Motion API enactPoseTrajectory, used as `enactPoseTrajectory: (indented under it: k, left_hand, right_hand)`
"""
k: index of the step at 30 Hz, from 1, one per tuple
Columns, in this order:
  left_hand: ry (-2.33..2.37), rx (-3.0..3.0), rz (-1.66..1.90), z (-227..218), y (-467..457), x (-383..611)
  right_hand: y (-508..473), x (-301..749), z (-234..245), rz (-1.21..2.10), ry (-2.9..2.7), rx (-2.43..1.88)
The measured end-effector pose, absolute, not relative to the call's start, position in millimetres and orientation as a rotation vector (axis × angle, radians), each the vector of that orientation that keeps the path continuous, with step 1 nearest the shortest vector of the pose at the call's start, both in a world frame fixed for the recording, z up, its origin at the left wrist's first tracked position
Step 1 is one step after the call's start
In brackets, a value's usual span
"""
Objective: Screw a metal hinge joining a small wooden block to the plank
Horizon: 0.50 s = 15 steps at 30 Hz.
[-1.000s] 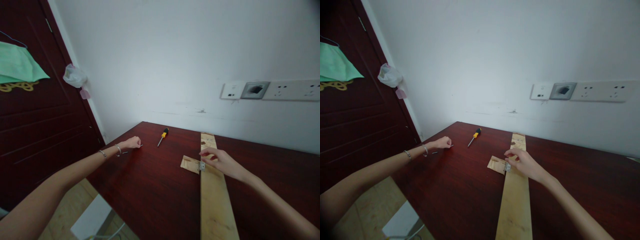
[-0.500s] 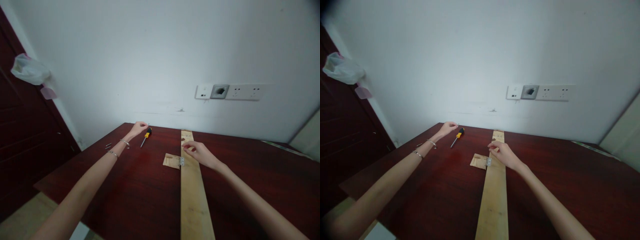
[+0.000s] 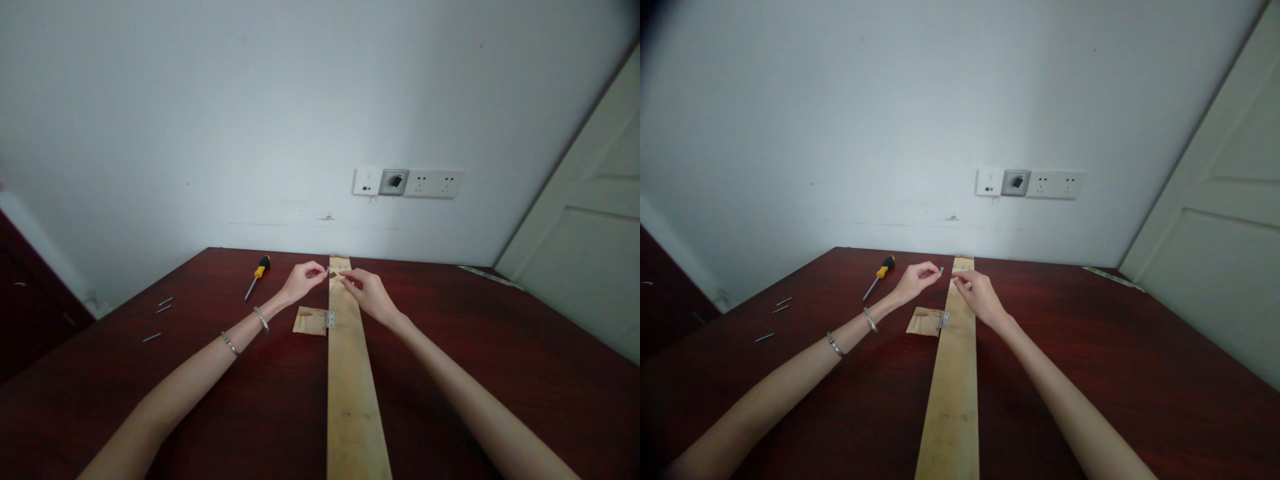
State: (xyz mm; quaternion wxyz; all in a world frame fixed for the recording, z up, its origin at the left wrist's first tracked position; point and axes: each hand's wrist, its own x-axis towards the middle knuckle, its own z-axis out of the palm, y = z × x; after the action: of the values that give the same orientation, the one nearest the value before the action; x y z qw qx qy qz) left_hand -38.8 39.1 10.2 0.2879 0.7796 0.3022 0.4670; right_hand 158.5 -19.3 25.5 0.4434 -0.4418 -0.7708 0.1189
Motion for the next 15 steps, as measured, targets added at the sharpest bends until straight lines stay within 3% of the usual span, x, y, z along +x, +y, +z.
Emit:
enactPoseTrajectory:
  k: [15]
  left_hand:
    - [0.760,1.962,1.188,3.1,12.5,-33.4]
  right_hand:
    - [-8.9,152.5,6.5,0.657,-1.739,-1.031]
